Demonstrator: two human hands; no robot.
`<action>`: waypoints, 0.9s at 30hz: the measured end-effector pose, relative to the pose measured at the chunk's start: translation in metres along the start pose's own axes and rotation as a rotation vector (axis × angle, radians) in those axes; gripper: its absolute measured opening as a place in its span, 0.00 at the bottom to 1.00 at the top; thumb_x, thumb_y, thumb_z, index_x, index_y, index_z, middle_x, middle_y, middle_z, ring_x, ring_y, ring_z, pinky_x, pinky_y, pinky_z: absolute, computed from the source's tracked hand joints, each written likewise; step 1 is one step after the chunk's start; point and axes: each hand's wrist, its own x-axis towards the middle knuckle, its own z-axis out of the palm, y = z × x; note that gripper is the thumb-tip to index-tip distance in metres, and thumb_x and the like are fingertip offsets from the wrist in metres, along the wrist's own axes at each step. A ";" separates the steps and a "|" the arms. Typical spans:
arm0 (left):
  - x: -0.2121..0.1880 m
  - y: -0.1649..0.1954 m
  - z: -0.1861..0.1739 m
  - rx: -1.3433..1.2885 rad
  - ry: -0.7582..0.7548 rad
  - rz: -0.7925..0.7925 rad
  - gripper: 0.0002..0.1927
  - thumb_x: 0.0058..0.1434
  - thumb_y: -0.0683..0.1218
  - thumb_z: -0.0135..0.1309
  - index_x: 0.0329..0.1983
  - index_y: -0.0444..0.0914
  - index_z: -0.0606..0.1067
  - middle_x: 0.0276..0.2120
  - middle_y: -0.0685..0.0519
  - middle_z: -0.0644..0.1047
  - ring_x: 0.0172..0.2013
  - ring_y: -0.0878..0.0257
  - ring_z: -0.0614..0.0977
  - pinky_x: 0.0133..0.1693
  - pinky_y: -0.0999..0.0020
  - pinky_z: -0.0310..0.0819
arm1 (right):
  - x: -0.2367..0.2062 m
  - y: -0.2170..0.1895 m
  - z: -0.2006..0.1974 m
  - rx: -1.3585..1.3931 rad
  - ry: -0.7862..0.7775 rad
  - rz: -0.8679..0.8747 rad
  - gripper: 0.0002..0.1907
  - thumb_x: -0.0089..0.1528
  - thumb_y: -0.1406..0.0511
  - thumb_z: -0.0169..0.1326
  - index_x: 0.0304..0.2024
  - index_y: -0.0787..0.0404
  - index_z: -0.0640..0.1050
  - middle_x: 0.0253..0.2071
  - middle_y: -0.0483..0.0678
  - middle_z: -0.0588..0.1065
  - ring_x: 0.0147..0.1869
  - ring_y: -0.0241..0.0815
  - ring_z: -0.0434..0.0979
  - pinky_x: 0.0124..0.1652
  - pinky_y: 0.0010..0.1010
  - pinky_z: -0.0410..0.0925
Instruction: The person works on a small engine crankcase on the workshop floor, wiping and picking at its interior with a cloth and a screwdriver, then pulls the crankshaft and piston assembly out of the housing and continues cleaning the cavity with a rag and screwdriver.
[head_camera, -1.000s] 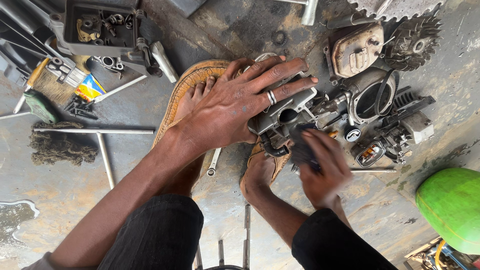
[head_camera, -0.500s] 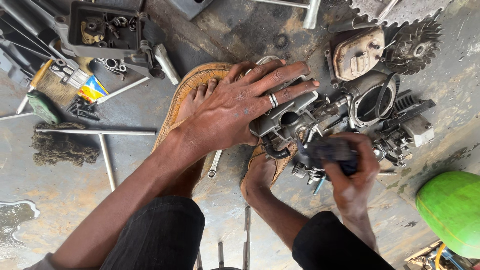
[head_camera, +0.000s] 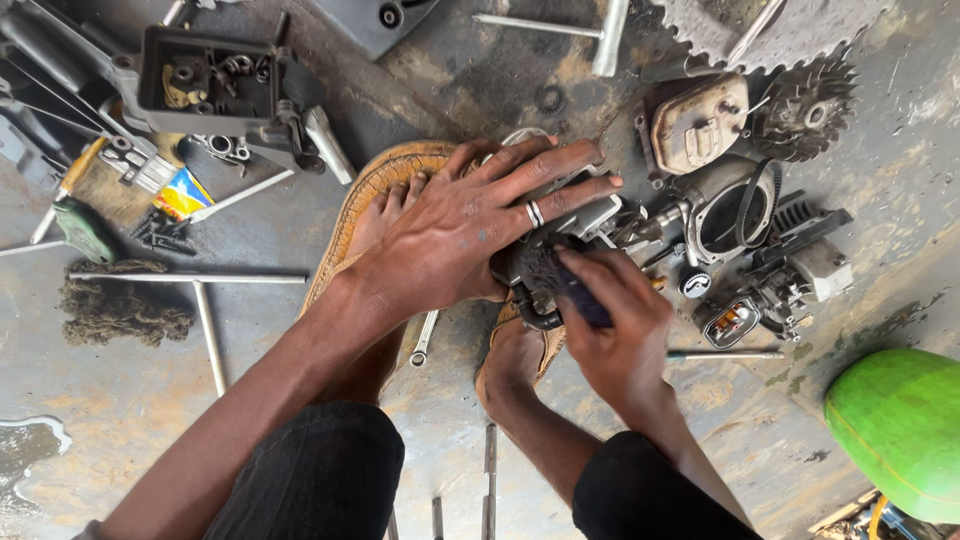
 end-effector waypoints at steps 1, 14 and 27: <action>0.000 0.000 -0.002 0.000 -0.010 0.001 0.66 0.29 0.47 0.77 0.74 0.57 0.57 0.74 0.59 0.58 0.70 0.51 0.63 0.68 0.39 0.56 | 0.001 -0.001 -0.005 0.047 -0.026 0.036 0.20 0.57 0.76 0.61 0.52 0.67 0.80 0.45 0.53 0.80 0.45 0.42 0.83 0.42 0.29 0.75; -0.002 0.001 -0.003 -0.026 0.006 0.000 0.63 0.33 0.50 0.77 0.74 0.57 0.57 0.74 0.59 0.58 0.70 0.51 0.64 0.67 0.39 0.57 | -0.012 -0.006 -0.053 0.072 0.112 0.151 0.18 0.61 0.74 0.61 0.54 0.64 0.78 0.46 0.50 0.78 0.39 0.33 0.78 0.33 0.22 0.70; -0.003 0.001 -0.005 0.002 -0.007 0.017 0.63 0.35 0.42 0.74 0.76 0.56 0.56 0.75 0.58 0.57 0.71 0.50 0.64 0.68 0.38 0.56 | 0.014 -0.015 -0.001 -0.475 0.036 -0.296 0.29 0.53 0.71 0.65 0.59 0.53 0.82 0.61 0.50 0.69 0.57 0.51 0.68 0.52 0.44 0.68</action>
